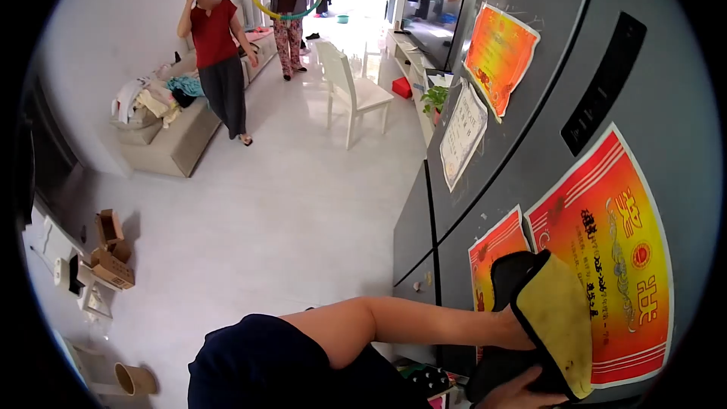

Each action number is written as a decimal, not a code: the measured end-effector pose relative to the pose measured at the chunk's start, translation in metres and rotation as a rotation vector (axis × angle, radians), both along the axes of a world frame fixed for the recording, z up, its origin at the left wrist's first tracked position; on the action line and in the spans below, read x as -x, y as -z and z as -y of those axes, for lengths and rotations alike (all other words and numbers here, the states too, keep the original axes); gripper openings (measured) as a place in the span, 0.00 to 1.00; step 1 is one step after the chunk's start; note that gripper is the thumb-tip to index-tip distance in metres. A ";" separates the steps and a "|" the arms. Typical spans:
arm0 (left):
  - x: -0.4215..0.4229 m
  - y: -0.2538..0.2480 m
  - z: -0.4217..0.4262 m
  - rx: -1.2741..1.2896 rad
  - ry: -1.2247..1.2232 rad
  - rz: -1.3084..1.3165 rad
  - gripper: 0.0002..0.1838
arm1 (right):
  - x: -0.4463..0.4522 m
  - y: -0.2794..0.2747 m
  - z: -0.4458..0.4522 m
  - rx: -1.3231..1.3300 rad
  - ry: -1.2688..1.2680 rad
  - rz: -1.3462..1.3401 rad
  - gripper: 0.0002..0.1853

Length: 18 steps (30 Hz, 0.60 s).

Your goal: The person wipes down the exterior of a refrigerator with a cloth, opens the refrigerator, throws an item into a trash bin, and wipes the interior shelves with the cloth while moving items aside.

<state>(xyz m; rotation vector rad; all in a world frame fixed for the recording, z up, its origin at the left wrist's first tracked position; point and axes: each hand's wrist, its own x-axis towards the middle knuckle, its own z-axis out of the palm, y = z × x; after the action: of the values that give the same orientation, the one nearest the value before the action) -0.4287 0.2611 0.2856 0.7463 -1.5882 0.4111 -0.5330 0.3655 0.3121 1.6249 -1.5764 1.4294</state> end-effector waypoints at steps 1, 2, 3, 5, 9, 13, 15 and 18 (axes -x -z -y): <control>0.010 0.013 0.004 -0.058 0.125 -0.015 0.26 | 0.003 0.018 0.017 0.025 0.049 0.036 0.48; 0.014 0.027 0.007 -0.090 0.092 0.020 0.27 | 0.005 0.022 0.020 0.068 -0.046 0.067 0.49; 0.013 0.036 0.006 -0.121 0.057 0.053 0.27 | 0.005 0.021 0.021 0.112 -0.142 0.099 0.49; 0.011 0.046 0.012 -0.125 0.103 0.051 0.28 | 0.005 0.019 0.023 0.166 -0.270 0.136 0.49; 0.008 0.056 0.015 -0.190 0.165 0.053 0.28 | 0.009 0.029 0.027 0.214 -0.216 0.064 0.49; 0.015 0.143 0.015 -0.480 0.276 0.041 0.27 | 0.027 0.111 0.026 -0.019 -0.378 0.317 0.51; 0.011 0.150 0.002 -0.433 0.217 0.019 0.26 | 0.032 0.141 0.032 -0.004 -0.358 0.263 0.43; 0.005 0.139 -0.029 -0.444 0.153 0.017 0.26 | 0.041 0.160 0.032 -0.074 -0.222 0.196 0.28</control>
<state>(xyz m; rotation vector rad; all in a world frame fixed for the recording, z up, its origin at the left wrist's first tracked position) -0.4334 0.2900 0.1465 0.9467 -1.7621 -0.0534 -0.5736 0.3331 0.1522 1.7964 -1.6111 1.7095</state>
